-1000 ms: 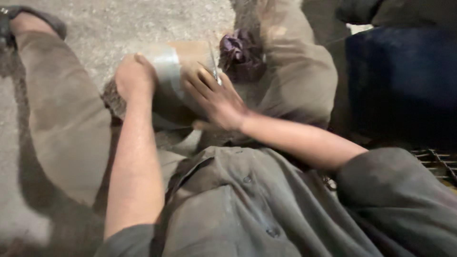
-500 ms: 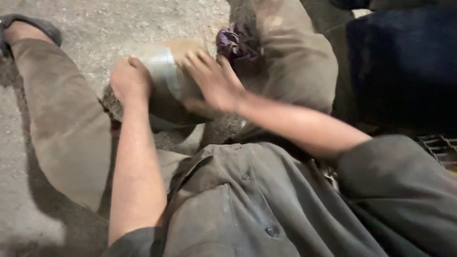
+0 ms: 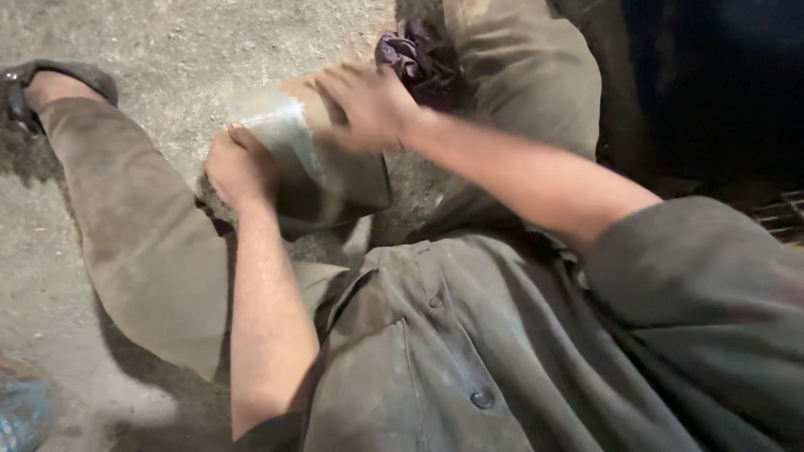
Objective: The person sits on the floor and scrubs a rectangular metal object with a purple cloth. They hold the object with one hand and wipe its surface with the other, occasionally rotating it to clean different sides.
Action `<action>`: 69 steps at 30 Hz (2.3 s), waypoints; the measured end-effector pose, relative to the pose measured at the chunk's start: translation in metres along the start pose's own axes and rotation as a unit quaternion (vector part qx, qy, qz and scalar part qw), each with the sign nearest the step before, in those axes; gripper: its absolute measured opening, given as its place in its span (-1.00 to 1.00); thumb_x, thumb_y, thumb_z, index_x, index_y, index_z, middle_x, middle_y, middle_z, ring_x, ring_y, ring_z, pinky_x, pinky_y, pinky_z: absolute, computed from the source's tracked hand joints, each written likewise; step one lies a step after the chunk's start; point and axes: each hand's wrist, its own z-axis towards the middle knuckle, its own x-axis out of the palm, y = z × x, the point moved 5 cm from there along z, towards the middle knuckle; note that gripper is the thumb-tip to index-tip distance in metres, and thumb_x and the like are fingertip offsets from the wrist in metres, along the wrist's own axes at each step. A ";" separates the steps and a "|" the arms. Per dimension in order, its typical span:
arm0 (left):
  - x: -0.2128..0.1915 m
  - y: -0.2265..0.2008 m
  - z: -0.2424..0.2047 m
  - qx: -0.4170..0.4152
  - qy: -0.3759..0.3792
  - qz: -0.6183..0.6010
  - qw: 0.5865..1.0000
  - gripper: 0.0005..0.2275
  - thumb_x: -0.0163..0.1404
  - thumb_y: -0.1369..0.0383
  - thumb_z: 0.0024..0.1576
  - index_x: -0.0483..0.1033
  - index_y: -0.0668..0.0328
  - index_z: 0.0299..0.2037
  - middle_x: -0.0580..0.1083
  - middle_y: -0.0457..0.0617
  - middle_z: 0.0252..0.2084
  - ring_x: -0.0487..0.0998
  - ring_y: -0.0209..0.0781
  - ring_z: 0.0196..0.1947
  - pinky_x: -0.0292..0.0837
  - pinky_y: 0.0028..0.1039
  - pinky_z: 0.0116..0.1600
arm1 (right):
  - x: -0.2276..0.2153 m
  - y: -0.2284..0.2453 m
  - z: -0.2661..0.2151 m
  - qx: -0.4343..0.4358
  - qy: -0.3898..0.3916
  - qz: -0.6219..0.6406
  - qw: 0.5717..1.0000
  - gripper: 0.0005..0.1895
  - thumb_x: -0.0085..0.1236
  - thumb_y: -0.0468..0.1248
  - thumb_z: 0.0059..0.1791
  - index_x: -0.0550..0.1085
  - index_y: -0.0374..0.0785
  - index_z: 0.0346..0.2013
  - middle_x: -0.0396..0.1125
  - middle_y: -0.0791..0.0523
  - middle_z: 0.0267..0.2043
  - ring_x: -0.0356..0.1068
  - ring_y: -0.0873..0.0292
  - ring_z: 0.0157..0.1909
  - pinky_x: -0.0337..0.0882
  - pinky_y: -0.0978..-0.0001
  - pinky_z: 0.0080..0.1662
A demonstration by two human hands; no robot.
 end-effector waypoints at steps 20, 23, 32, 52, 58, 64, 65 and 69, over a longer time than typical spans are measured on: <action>-0.008 0.013 -0.017 0.029 0.020 -0.063 0.997 -0.60 -0.19 0.10 0.32 0.57 0.30 -0.26 0.54 0.35 -0.32 0.53 0.43 -0.31 0.39 0.09 -0.17 | 0.017 0.011 -0.062 -0.063 -0.127 0.005 0.990 0.01 0.11 0.37 -0.12 0.26 -0.33 0.34 0.12 -0.14 0.41 0.06 -0.20 0.43 0.18 -0.40 0.19; -0.005 0.014 -0.012 -0.019 0.044 -0.054 0.997 -0.58 -0.19 0.09 0.29 0.56 0.33 -0.30 0.53 0.37 -0.34 0.54 0.41 -0.32 0.39 0.08 -0.17 | 0.008 0.024 -0.085 -0.078 -0.138 -0.032 0.987 0.01 0.13 0.34 -0.11 0.23 -0.34 0.37 0.09 -0.09 0.45 0.05 -0.15 0.44 0.16 -0.37 0.18; -0.004 0.021 0.006 -0.083 0.049 -0.125 0.987 -0.61 -0.19 0.19 0.25 0.55 0.45 -0.26 0.56 0.37 -0.25 0.57 0.35 -0.24 0.39 0.01 -0.11 | -0.013 0.021 -0.012 0.026 -0.012 -0.076 0.997 -0.04 -0.03 0.41 -0.04 0.27 -0.27 0.35 0.17 -0.05 0.34 0.07 -0.08 0.40 0.15 -0.28 0.26; 0.006 0.015 0.016 -0.077 0.017 -0.101 0.992 -0.68 -0.14 0.25 0.25 0.55 0.40 -0.29 0.54 0.39 -0.26 0.57 0.38 -0.20 0.42 0.01 -0.08 | 0.015 0.047 -0.089 -0.108 -0.059 -0.097 0.988 0.15 0.17 0.37 -0.22 0.13 -0.27 0.44 -0.02 -0.03 0.53 -0.10 -0.12 0.54 0.06 -0.35 0.30; -0.007 -0.003 0.009 -0.070 0.001 -0.040 0.997 -0.70 -0.11 0.26 0.26 0.54 0.38 -0.33 0.54 0.40 -0.27 0.54 0.42 -0.20 0.40 0.07 -0.09 | -0.009 0.046 -0.024 -0.096 -0.073 -0.054 0.991 0.04 0.11 0.39 -0.09 0.13 -0.22 0.45 -0.01 -0.04 0.52 -0.08 -0.16 0.54 0.00 -0.38 0.34; -0.006 0.000 0.010 -0.080 0.012 -0.083 0.993 -0.72 -0.10 0.27 0.26 0.54 0.37 -0.31 0.53 0.39 -0.27 0.54 0.42 -0.20 0.40 0.06 -0.11 | -0.010 0.049 -0.024 -0.093 -0.079 -0.044 0.992 0.03 0.01 0.40 -0.02 0.09 -0.22 0.50 0.02 -0.07 0.53 -0.04 -0.16 0.56 0.02 -0.27 0.42; -0.004 0.001 0.011 -0.084 0.010 -0.088 0.993 -0.72 -0.11 0.27 0.26 0.54 0.37 -0.31 0.53 0.38 -0.27 0.55 0.41 -0.21 0.41 0.06 -0.11 | -0.007 0.052 -0.044 -0.139 -0.139 -0.057 0.979 0.09 0.05 0.42 -0.02 0.06 -0.30 0.51 -0.02 -0.14 0.53 -0.06 -0.21 0.54 -0.01 -0.30 0.40; -0.007 -0.004 0.007 -0.063 0.000 -0.059 0.996 -0.72 -0.10 0.28 0.28 0.55 0.37 -0.30 0.53 0.38 -0.29 0.55 0.43 -0.23 0.41 0.09 -0.12 | 0.017 0.056 -0.093 -0.152 -0.066 -0.102 0.981 0.16 0.07 0.42 -0.20 0.07 -0.26 0.46 -0.02 -0.14 0.52 -0.06 -0.21 0.53 0.00 -0.28 0.36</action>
